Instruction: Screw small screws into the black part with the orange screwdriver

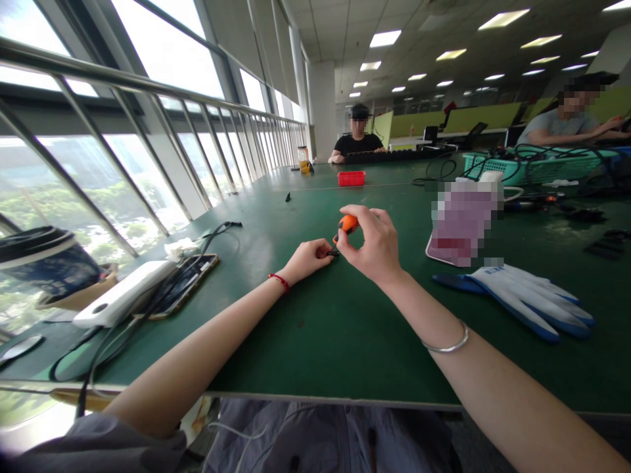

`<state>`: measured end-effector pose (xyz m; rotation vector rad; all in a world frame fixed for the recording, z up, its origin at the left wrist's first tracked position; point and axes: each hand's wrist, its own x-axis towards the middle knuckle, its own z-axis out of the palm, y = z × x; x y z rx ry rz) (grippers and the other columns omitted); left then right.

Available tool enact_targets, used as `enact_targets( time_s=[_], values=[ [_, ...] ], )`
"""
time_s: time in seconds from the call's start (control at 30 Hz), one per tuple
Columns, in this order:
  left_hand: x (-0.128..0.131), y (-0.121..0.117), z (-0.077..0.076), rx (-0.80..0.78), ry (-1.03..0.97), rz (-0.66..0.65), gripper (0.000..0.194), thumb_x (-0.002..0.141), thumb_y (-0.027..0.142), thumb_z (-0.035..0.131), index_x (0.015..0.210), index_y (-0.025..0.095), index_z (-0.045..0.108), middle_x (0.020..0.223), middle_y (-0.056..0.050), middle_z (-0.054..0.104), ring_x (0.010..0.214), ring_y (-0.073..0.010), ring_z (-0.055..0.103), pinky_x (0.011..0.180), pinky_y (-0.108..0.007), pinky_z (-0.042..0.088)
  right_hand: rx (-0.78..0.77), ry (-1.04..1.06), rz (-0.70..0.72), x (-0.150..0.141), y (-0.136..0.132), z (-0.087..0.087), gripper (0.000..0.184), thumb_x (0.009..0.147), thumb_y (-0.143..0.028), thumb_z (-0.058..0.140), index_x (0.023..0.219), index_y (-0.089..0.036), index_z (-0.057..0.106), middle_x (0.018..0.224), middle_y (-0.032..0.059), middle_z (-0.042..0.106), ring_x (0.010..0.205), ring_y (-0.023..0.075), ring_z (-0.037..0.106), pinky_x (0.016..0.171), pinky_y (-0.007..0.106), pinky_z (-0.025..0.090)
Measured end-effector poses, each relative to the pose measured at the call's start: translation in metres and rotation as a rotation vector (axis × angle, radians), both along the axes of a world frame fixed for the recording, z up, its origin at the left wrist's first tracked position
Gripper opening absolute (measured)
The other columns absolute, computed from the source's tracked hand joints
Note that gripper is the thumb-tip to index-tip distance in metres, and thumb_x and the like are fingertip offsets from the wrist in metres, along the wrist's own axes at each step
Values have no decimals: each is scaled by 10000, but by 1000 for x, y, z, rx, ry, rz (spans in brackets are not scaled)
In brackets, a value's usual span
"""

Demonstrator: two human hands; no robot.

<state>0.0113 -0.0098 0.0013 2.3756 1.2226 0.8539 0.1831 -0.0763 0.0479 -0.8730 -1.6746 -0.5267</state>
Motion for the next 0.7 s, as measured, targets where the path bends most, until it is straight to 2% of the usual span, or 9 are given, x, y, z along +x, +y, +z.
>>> enact_targets(
  time_s=[0.17,0.23,0.37,0.43,0.57,0.63,0.7],
  values=[
    [0,0,0,-1,-3,-7,126,724,193,596,829,162,659,717,1,636,662,-115,560,639,-223,442,-71,24,-39,2,2,-2,49,773,-291,570,783,-251,597,726,18,664,748,222,582,678,354,480],
    [0,0,0,-2,-5,-9,130,724,190,594,833,162,660,719,2,637,665,-116,562,641,-223,444,-65,21,-41,2,2,-1,78,768,-292,573,824,-248,605,750,20,670,728,217,580,676,355,480],
    [0,1,0,-2,-5,-6,129,719,189,597,831,162,656,719,6,636,656,-113,556,635,-222,439,-3,-13,16,1,0,0,270,752,-249,546,1019,-234,583,871,34,680,776,221,593,742,373,481],
    [0,1,-1,0,-5,-7,127,720,191,597,829,159,655,716,5,634,652,-113,553,632,-222,434,2,-19,19,1,1,0,237,756,-248,548,990,-236,585,845,30,678,776,222,591,745,372,482],
    [0,0,-1,1,-5,-10,134,723,195,595,835,155,656,716,0,631,656,-116,555,636,-228,429,-26,-4,-39,2,2,-3,41,766,-283,574,788,-250,586,714,15,661,759,229,579,678,353,482],
    [0,0,-1,1,-7,-10,134,725,195,592,837,157,656,723,0,633,661,-117,557,639,-228,430,-38,0,-47,1,2,-2,67,766,-287,571,821,-252,587,724,13,661,747,225,578,685,355,483],
    [0,0,-1,4,-5,-9,131,726,196,591,835,161,656,727,2,635,660,-115,555,636,-225,432,-36,2,-33,1,0,-1,170,759,-279,561,925,-249,583,790,18,671,741,219,580,713,363,483]
  ],
)
